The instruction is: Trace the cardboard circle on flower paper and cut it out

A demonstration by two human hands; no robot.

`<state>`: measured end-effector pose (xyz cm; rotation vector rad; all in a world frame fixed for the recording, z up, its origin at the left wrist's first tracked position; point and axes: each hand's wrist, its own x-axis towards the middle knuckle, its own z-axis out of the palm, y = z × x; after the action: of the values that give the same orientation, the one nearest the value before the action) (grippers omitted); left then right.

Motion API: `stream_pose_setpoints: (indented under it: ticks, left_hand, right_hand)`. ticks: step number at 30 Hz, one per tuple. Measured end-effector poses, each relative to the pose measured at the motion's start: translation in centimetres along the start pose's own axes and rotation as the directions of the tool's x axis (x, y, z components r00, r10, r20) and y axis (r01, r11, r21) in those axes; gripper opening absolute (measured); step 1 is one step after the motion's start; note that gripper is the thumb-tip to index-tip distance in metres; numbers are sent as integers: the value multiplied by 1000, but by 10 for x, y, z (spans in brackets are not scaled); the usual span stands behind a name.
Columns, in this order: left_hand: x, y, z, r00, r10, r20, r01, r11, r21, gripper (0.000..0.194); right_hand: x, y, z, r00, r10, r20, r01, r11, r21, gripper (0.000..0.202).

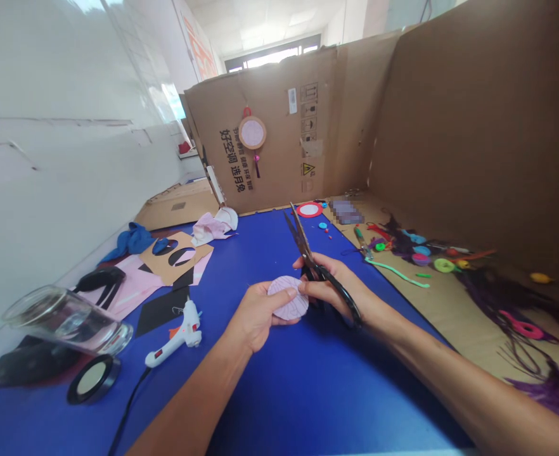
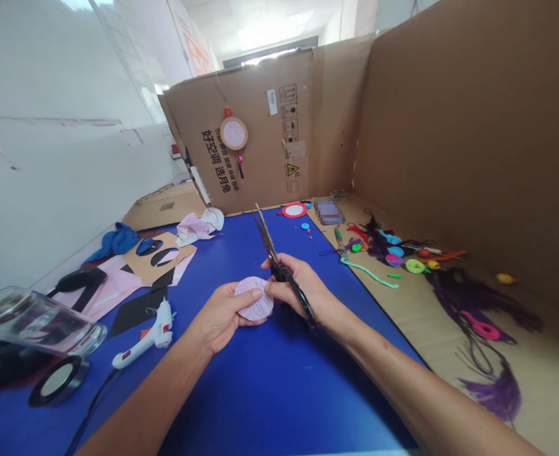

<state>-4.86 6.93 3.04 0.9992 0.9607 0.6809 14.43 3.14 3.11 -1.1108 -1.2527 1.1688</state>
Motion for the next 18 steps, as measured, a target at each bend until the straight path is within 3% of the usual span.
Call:
stream_pose_setpoints:
  ticks: [4,9,18]
  left_hand:
    - [2,1,0,999,29,-34,-30,999,-17,46]
    - [6,9,-6,983,98,-154,-113,989,-94,39]
    - [5,26,-20,942,195,-272,-250,950,-187,32]
  right_hand:
    - [-4,-5,2,999,-36,-16,36,999,-25,42]
    - [-6,-10,1,999,-39,-28,36,995,-95,53]
    - [-4,-1,-2,991,-2,137,37,968,-250,59]
